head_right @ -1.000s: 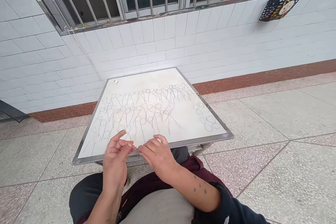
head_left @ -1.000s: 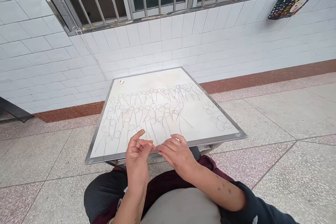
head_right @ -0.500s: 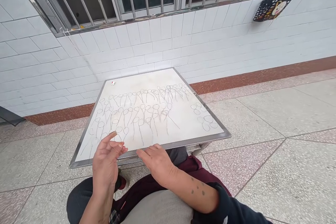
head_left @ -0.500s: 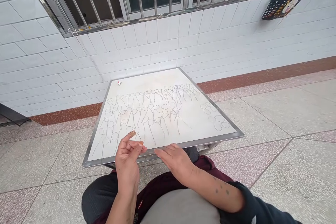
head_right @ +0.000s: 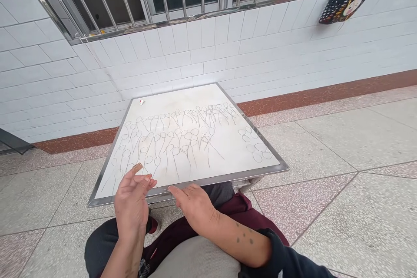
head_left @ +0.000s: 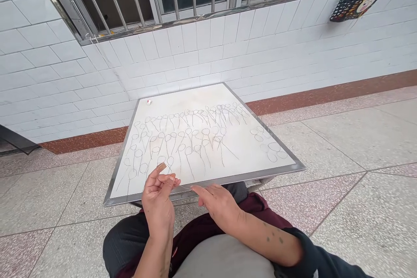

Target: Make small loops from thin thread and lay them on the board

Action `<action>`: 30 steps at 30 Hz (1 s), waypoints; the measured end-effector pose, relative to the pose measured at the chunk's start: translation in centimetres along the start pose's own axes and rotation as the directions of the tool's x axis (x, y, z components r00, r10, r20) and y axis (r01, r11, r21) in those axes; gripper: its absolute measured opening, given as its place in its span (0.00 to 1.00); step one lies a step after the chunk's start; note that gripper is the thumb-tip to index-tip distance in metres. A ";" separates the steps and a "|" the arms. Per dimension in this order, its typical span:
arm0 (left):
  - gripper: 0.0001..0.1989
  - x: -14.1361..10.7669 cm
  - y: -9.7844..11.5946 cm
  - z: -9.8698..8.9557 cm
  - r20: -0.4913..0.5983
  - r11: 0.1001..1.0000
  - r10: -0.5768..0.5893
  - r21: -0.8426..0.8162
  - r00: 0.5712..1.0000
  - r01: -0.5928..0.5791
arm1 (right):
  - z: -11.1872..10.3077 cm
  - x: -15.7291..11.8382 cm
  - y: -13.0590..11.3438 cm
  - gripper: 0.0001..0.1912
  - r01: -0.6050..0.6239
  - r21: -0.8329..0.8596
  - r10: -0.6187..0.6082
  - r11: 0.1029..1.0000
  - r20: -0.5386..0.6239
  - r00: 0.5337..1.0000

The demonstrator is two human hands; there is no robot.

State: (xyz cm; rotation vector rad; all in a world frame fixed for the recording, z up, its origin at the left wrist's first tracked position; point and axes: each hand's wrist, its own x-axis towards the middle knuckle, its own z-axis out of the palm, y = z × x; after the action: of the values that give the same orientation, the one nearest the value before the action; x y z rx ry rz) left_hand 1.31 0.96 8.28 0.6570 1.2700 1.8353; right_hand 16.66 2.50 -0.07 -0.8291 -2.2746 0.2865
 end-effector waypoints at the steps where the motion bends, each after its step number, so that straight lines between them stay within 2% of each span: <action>1: 0.18 0.0 -0.1 0.0 0.004 1.000 0.001 0.005 1.000 -0.001 | -0.1 0.1 0.1 0.24 -0.006 0.010 0.006 1.000 0.007 1.000; 6: 0.19 -0.6 -0.5 0.4 0.058 0.998 0.010 0.063 0.998 -0.014 | -1.9 1.7 -0.7 0.15 -0.011 -0.155 0.007 0.988 -0.027 1.000; 10: 0.20 -1.2 -0.8 0.8 0.100 0.995 0.006 0.103 0.995 -0.016 | -2.6 3.1 -1.8 0.12 -0.044 -0.218 0.037 0.975 -0.034 0.999; 14: 0.20 -1.3 -1.1 0.8 0.123 0.996 -0.002 0.093 0.992 -0.009 | -1.8 3.5 -2.0 0.06 -0.087 -0.204 0.083 0.975 -0.024 0.996; 18: 0.20 -1.0 -1.7 0.4 0.083 0.995 -0.018 0.094 0.996 0.010 | -1.3 3.1 -2.0 0.09 -0.059 -0.169 0.058 0.984 -0.011 0.998; 21: 0.19 -0.8 -2.0 0.2 0.105 0.996 -0.020 0.093 0.994 0.010 | -1.4 2.6 -2.1 0.10 -0.062 -0.124 0.063 0.990 0.008 0.998; 24: 0.21 -0.7 -1.5 0.1 0.179 0.993 -0.050 0.115 0.983 0.029 | -1.6 2.1 -1.7 0.10 -0.083 -0.002 0.083 0.997 0.042 0.996; 26: 0.24 -0.7 -0.7 0.0 0.256 0.984 -0.098 0.170 0.962 0.055 | -1.8 2.0 -1.2 0.09 -0.132 0.164 0.124 0.978 0.054 0.991; 28: 0.29 -0.7 0.1 0.0 0.332 0.970 -0.148 0.232 0.932 0.072 | -2.3 2.1 -0.7 0.11 -0.212 0.375 0.208 0.903 0.052 0.977; 30: 0.33 -0.7 0.6 0.1 0.393 0.956 -0.192 0.281 0.899 0.081 | -3.0 2.6 -0.5 0.13 -0.292 0.591 0.311 0.752 0.072 0.948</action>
State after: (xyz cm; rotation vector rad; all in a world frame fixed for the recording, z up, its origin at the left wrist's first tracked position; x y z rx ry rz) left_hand 1.57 0.31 8.93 1.0143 1.2338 1.3288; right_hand 17.01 3.71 3.69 -0.8373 -1.8277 1.0738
